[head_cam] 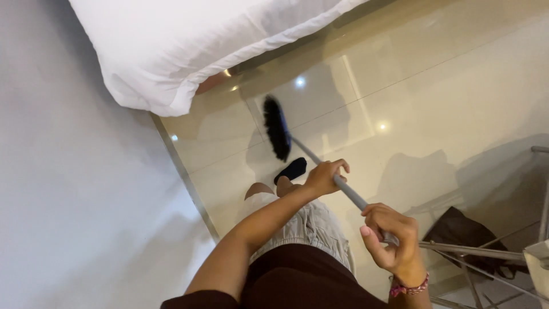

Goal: The person sweeps the tiled floor of a bedroom using a long-handled broom. They move around furniture, including a bed and a massage chair, to clean the entire visible area.

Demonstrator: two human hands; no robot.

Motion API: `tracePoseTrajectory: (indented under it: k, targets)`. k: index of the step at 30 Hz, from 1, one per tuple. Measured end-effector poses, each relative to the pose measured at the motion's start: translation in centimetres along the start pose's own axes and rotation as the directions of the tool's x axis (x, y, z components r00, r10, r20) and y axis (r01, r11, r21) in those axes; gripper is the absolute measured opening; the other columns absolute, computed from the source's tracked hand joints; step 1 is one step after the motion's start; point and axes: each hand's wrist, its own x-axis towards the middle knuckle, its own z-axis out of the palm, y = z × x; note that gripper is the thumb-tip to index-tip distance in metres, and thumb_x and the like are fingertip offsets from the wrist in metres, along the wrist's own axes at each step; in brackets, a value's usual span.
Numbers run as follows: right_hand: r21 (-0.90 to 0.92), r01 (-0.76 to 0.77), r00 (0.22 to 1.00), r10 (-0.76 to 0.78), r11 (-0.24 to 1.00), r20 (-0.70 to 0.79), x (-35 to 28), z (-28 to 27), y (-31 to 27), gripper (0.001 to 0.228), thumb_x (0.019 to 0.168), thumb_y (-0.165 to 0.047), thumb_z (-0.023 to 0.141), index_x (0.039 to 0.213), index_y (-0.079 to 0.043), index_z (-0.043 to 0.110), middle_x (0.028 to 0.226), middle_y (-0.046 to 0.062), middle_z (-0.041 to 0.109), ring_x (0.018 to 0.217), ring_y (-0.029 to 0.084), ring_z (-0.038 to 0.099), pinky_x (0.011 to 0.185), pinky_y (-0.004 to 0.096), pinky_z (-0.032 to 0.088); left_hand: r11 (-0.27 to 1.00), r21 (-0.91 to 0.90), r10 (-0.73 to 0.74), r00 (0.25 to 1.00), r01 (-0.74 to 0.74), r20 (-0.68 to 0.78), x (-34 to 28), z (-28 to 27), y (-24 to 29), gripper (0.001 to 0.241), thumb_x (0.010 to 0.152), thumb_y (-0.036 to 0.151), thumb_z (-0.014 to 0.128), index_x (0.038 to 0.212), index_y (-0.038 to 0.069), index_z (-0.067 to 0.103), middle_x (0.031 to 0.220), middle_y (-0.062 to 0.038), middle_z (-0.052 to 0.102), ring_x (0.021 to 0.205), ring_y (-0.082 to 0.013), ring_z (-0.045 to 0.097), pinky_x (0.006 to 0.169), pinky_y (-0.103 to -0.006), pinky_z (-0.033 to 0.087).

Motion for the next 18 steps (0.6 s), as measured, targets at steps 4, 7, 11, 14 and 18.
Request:
tracePoseTrajectory:
  k: [4, 7, 11, 14, 18]
  targets:
    - [-0.266, 0.122, 0.992, -0.129, 0.956, -0.007, 2.3, -0.5, -0.7, 0.03, 0.072, -0.005, 0.067, 0.05, -0.013, 0.047, 0.046, -0.002, 0.038, 0.046, 0.016, 0.037, 0.069, 0.03, 0.052, 0.988, -0.051, 0.149, 0.989, -0.148, 0.015, 5.3, 0.8, 3.0, 0.02, 0.08, 0.014, 0.072, 0.097, 0.02, 0.063, 0.058, 0.005, 0.053, 0.06, -0.0136, 0.056, 0.055, -0.0314, 0.045]
    - [-0.204, 0.267, 0.96, -0.241, 0.942, 0.143, 3.3, 0.5, -2.2, 0.028, 0.073, -0.014, 0.072, 0.051, -0.016, 0.055, 0.042, -0.006, 0.046, 0.041, 0.012, 0.042, 0.065, 0.029, 0.055, 0.984, -0.013, 0.177, 0.983, -0.176, 0.039, 3.7, -2.7, 4.7, 0.017, 0.076, 0.012, 0.07, 0.091, 0.018, 0.066, 0.055, 0.007, 0.053, 0.056, -0.0141, 0.053, 0.056, -0.0303, 0.044]
    - [0.05, 0.447, 0.87, -0.447, 0.893, 0.206, 6.2, 1.3, -8.0, 0.019, 0.074, -0.013, 0.064, 0.057, -0.014, 0.057, 0.05, -0.004, 0.049, 0.043, 0.013, 0.045, 0.059, 0.028, 0.055, 0.987, 0.07, 0.131, 0.981, -0.142, 0.146, -2.9, -11.3, 8.5, 0.016, 0.09, 0.021, 0.064, 0.107, 0.02, 0.064, 0.065, 0.005, 0.056, 0.068, -0.0135, 0.06, 0.058, -0.032, 0.049]
    - [0.162, 0.617, 0.757, -0.637, 0.77, 0.143, 7.2, 4.1, -8.8, 0.03, 0.085, -0.013, 0.062, 0.057, -0.014, 0.053, 0.051, -0.004, 0.053, 0.044, 0.008, 0.052, 0.059, 0.023, 0.063, 0.98, 0.196, 0.006, 0.983, -0.043, 0.185, -7.8, -17.4, 8.4, 0.018, 0.093, 0.029, 0.063, 0.11, 0.024, 0.063, 0.066, 0.006, 0.059, 0.066, -0.0137, 0.061, 0.053, -0.0324, 0.046]
    - [0.283, 0.25, 0.959, -0.277, 0.926, 0.059, 10.9, 11.0, -8.2, 0.027, 0.076, -0.015, 0.067, 0.059, -0.013, 0.047, 0.057, 0.002, 0.053, 0.049, 0.017, 0.047, 0.052, 0.029, 0.049, 0.978, 0.209, 0.024, 0.999, -0.014, -0.046, -11.1, -23.8, -0.5, 0.02, 0.082, 0.019, 0.076, 0.098, 0.021, 0.064, 0.071, 0.005, 0.069, 0.071, -0.0179, 0.068, 0.063, -0.0338, 0.05]
